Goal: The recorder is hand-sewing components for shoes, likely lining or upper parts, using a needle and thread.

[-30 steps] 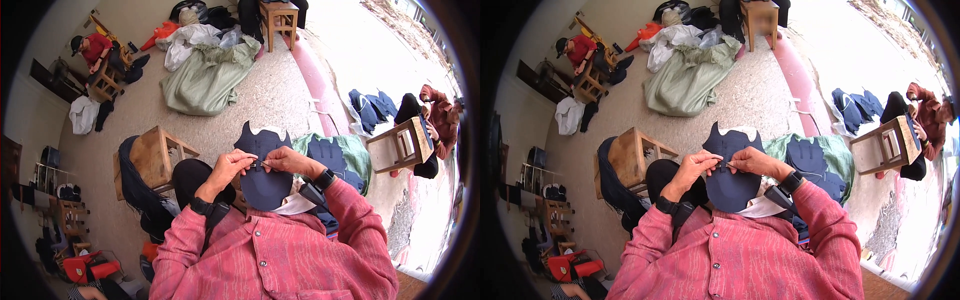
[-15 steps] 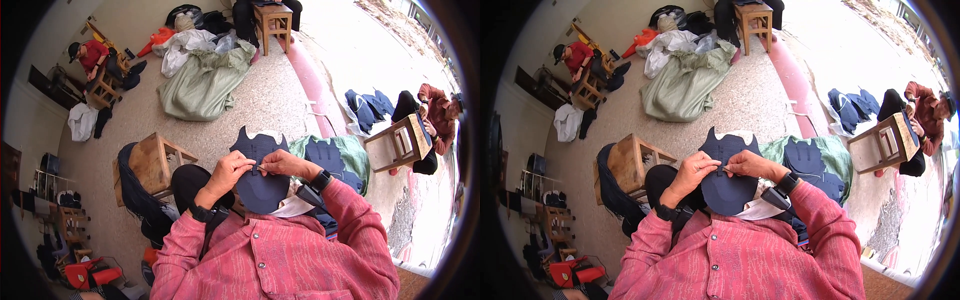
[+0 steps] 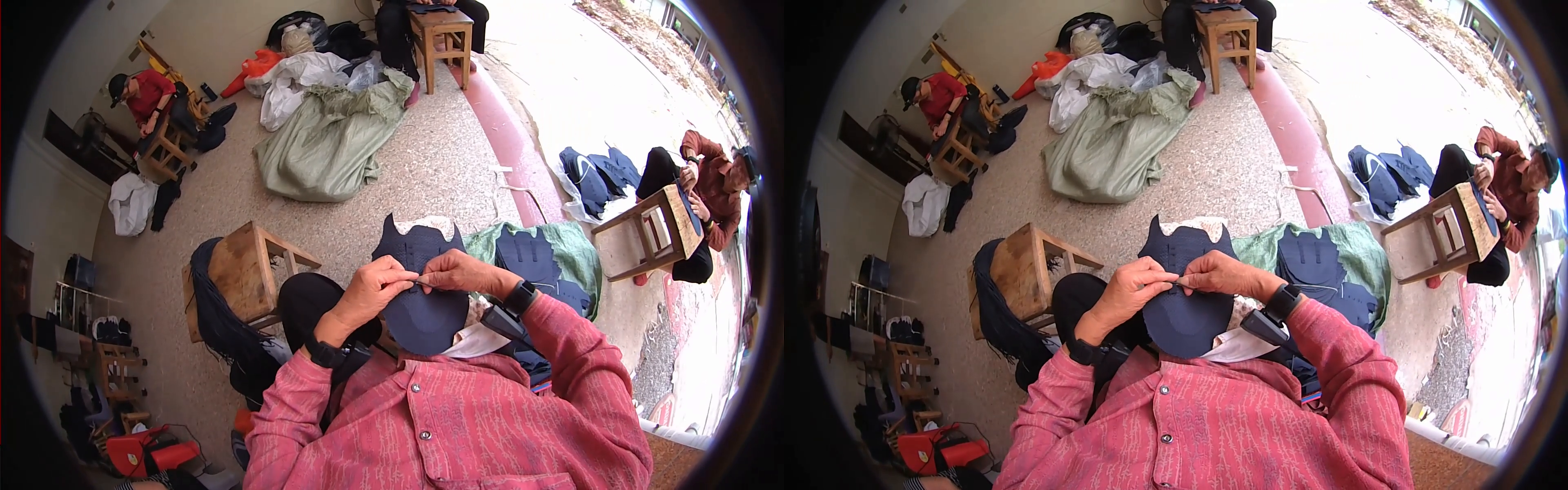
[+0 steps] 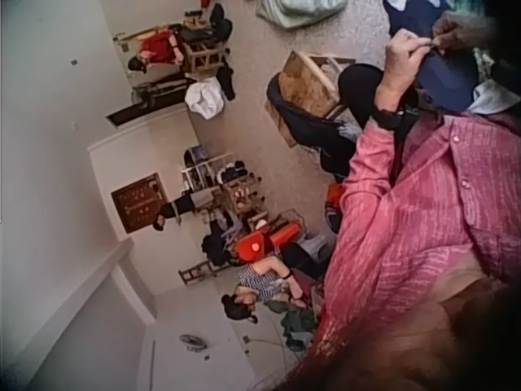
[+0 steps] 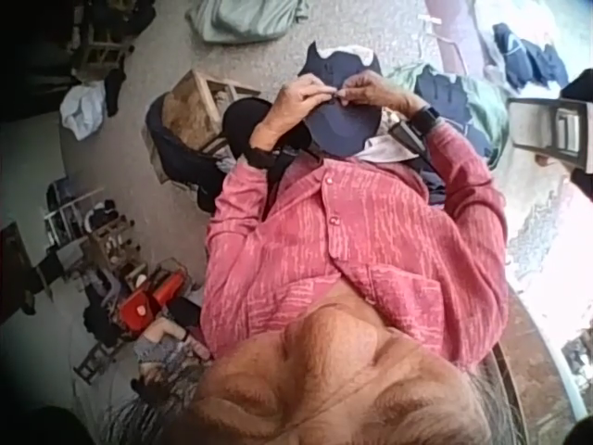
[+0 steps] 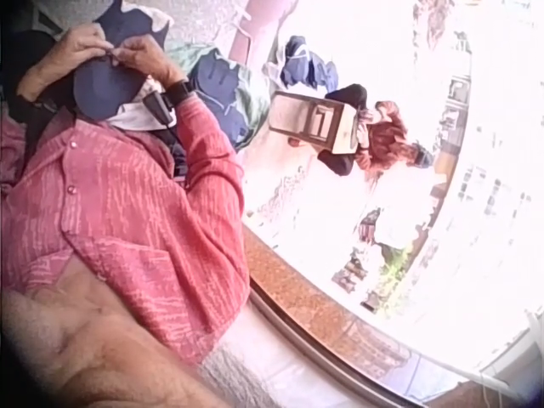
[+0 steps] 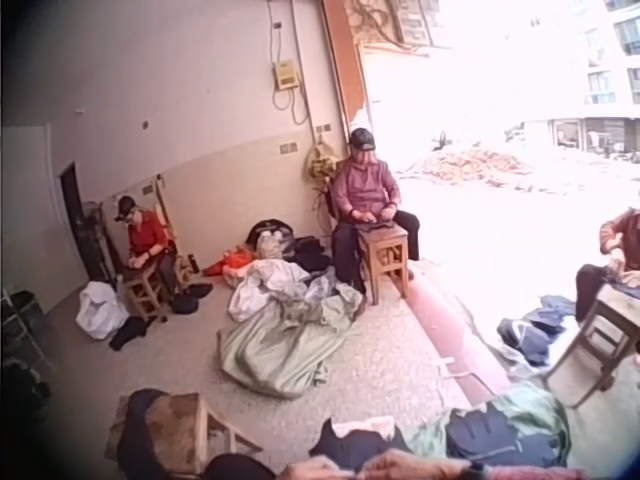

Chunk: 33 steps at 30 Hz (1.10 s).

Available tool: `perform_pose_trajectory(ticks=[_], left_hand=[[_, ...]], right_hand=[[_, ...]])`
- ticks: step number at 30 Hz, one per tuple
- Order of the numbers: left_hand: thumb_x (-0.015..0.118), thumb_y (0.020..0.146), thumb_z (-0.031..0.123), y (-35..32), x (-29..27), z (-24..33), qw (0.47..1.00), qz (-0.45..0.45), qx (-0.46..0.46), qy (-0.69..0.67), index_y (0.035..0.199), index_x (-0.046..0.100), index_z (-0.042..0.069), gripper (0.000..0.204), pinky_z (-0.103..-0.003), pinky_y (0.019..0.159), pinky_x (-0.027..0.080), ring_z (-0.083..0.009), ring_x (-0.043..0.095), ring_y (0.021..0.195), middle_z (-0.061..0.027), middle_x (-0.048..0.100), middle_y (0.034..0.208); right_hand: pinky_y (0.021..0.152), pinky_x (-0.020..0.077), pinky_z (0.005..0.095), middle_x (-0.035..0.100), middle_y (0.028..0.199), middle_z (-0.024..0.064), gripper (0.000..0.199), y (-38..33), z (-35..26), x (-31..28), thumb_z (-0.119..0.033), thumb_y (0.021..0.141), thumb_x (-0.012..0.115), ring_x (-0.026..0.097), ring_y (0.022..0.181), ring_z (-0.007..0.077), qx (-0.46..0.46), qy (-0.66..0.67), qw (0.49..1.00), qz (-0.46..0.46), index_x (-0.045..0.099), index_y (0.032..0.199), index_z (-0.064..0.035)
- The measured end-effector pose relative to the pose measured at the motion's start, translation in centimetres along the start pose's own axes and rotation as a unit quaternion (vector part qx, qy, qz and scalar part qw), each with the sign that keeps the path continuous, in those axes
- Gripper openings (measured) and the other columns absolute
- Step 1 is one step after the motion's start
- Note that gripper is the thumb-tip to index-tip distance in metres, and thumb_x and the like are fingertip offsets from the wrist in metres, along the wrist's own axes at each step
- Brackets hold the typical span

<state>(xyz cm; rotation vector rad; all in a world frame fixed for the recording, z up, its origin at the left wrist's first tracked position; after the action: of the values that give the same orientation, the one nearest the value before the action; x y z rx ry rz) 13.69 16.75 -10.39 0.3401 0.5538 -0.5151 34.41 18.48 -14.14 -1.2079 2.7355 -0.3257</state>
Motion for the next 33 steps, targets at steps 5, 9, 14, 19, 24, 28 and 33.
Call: perform_pose_trajectory(ticks=[5, 9, 14, 19, 24, 28, 33], left_hand=[[0.068, 0.084, 0.003, -0.7, -0.1, -0.4, 0.998, 0.001, -0.025, -0.057, 0.104, 0.073, 0.006, 0.020, -0.023, 0.067, 0.045, -0.0115, 0.056, 0.076, -0.0017, 0.059, 0.082], [0.067, 0.087, 0.006, -0.7, 0.0, -1.1, 0.989, 0.020, -0.071, -0.127, 0.103, 0.073, 0.004, 0.017, -0.022, 0.067, 0.044, -0.0080, 0.054, 0.076, 0.0007, 0.060, 0.083], [0.070, 0.087, 0.010, -0.7, 0.1, -1.9, 0.951, 0.026, -0.176, -0.252, 0.101, 0.074, 0.003, 0.016, -0.020, 0.065, 0.044, -0.0055, 0.054, 0.071, 0.0021, 0.061, 0.078], [0.069, 0.087, 0.010, -0.9, 0.1, -2.0, 0.938, 0.020, -0.229, -0.259, 0.100, 0.073, 0.002, 0.016, -0.019, 0.064, 0.043, -0.0049, 0.053, 0.069, 0.0023, 0.062, 0.077], [0.071, 0.084, 0.006, -0.9, 0.0, -1.4, 0.967, 0.012, -0.151, -0.203, 0.097, 0.074, 0.002, 0.014, -0.019, 0.067, 0.043, -0.0065, 0.054, 0.072, 0.0020, 0.061, 0.079], [0.071, 0.084, 0.005, -1.2, 0.2, -1.0, 0.976, 0.026, -0.121, -0.178, 0.098, 0.074, 0.002, 0.015, -0.020, 0.070, 0.044, -0.0078, 0.055, 0.077, 0.0010, 0.062, 0.082], [0.072, 0.083, 0.004, -1.5, 0.5, -0.8, 0.972, 0.059, -0.116, -0.193, 0.097, 0.074, 0.002, 0.014, -0.021, 0.074, 0.044, -0.0081, 0.057, 0.082, -0.0004, 0.064, 0.085]], right_hand=[[0.050, 0.0287, 0.0212, 0.044, 0.060, -0.0093, 0.029, -0.1, 0.0, 0.0, -0.030, 0.096, 0.060, 0.037, 0.056, 0.0025, -0.004, 0.011, 1.000, 0.001, 0.070, 0.084, -0.0054], [0.050, 0.0286, 0.0208, 0.045, 0.061, -0.0091, 0.029, 0.0, 0.2, 0.0, -0.028, 0.097, 0.059, 0.036, 0.056, 0.0025, -0.001, 0.025, 1.000, -0.003, 0.070, 0.085, -0.0050], [0.050, 0.0288, 0.0205, 0.046, 0.061, -0.0087, 0.029, 0.1, 0.3, 0.1, -0.027, 0.098, 0.057, 0.036, 0.056, 0.0025, -0.015, 0.046, 0.999, -0.006, 0.070, 0.085, -0.0046], [0.050, 0.0293, 0.0204, 0.047, 0.062, -0.0080, 0.029, 0.2, 0.4, 0.0, -0.027, 0.098, 0.057, 0.037, 0.057, 0.0028, -0.009, 0.029, 1.000, -0.006, 0.070, 0.086, -0.0044], [0.050, 0.0302, 0.0206, 0.048, 0.062, -0.0077, 0.027, 0.3, 0.4, 0.0, -0.027, 0.097, 0.060, 0.038, 0.057, 0.0032, 0.001, 0.035, 0.999, 0.001, 0.071, 0.086, -0.0050], [0.050, 0.0305, 0.0206, 0.049, 0.062, -0.0077, 0.027, 0.2, 0.4, 0.0, -0.028, 0.096, 0.061, 0.038, 0.056, 0.0033, 0.002, 0.040, 0.999, 0.003, 0.071, 0.086, -0.0052], [0.051, 0.0311, 0.0203, 0.050, 0.063, -0.0079, 0.028, 0.2, 0.5, 0.0, -0.029, 0.096, 0.061, 0.039, 0.057, 0.0031, 0.015, 0.040, 0.999, -0.002, 0.071, 0.086, -0.0053]])
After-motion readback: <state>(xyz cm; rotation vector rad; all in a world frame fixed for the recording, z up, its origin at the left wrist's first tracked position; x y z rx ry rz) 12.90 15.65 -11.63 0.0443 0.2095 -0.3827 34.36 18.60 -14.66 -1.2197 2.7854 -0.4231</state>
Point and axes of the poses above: each hand's wrist, its own y-axis towards the middle knuckle, its own x-axis out of the palm, z = x × y, the point moved 2 cm from there along y, towards the middle knuckle
